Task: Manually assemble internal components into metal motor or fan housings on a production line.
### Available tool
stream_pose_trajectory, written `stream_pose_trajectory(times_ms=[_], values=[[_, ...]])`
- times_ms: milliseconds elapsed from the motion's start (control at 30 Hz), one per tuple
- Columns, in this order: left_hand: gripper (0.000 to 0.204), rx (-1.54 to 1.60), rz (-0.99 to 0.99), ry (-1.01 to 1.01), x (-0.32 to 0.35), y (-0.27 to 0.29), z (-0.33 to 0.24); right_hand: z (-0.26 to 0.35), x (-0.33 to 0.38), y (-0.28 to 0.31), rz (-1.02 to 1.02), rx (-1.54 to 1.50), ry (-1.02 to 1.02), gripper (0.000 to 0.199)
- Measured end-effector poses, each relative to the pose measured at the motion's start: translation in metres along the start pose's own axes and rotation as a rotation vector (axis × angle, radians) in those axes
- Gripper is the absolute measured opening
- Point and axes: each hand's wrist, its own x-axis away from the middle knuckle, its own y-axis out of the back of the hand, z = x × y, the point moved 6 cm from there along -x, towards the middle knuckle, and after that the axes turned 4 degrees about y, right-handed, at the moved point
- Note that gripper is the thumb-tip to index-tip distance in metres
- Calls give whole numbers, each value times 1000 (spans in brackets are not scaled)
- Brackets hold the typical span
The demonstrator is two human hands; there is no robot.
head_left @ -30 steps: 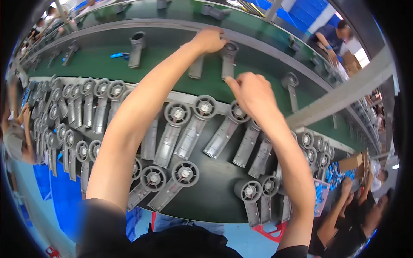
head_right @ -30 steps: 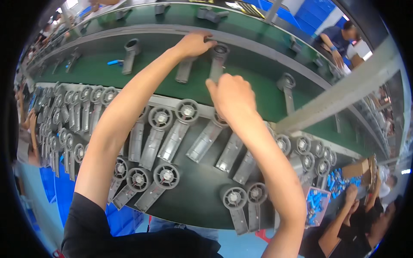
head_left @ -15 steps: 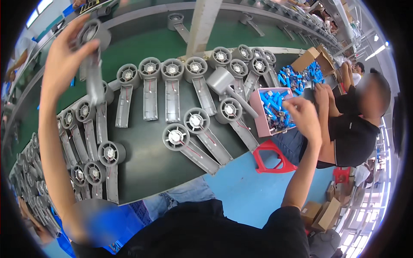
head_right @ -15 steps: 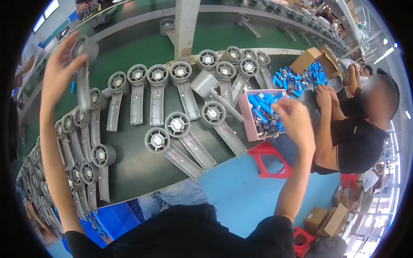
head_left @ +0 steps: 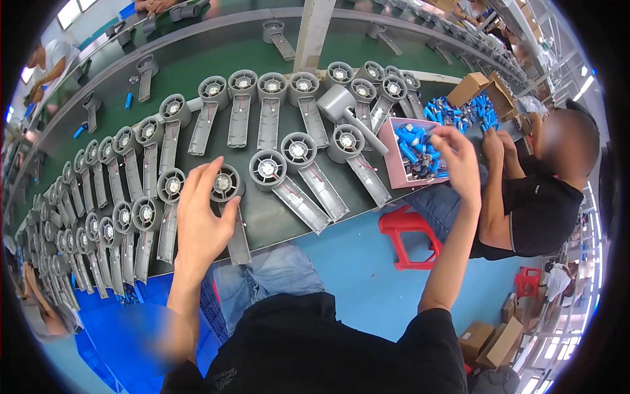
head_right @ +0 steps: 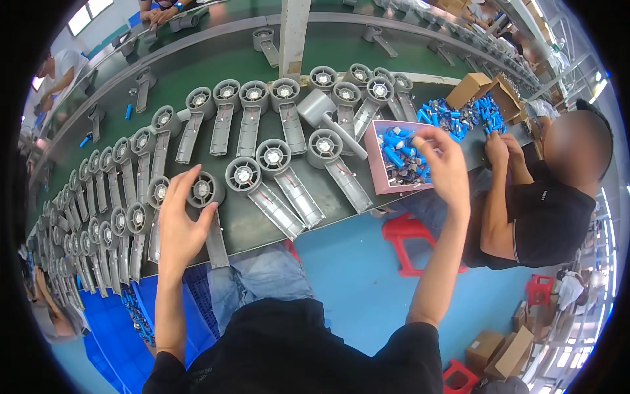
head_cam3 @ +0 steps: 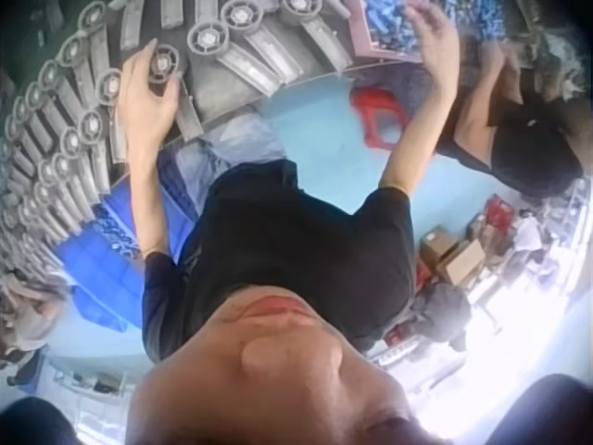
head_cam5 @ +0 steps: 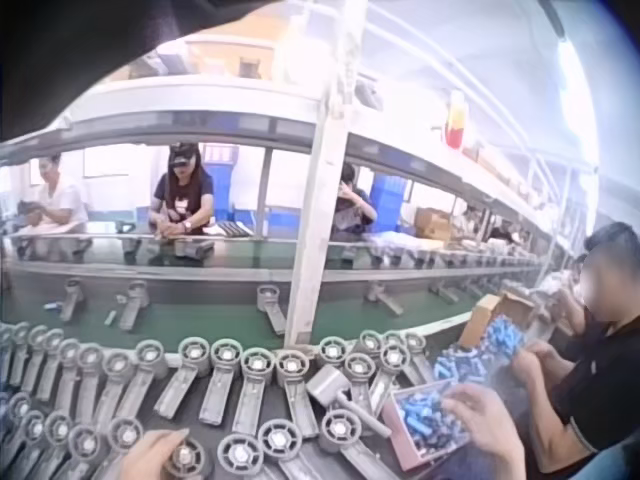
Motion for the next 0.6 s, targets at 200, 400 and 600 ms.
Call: stream_pose_trajectory(times_ms=[200, 400, 600], values=[[52, -101, -106, -107, 7, -2, -1, 36, 5, -6, -41, -458, -49, 19], [39, 136, -222, -436, 17, 24, -54, 111, 37, -86, 28, -881, 36, 14], [52, 108, -319, -525, 31, 20, -60, 180, 71, -189, 216, -1056, 7, 11]])
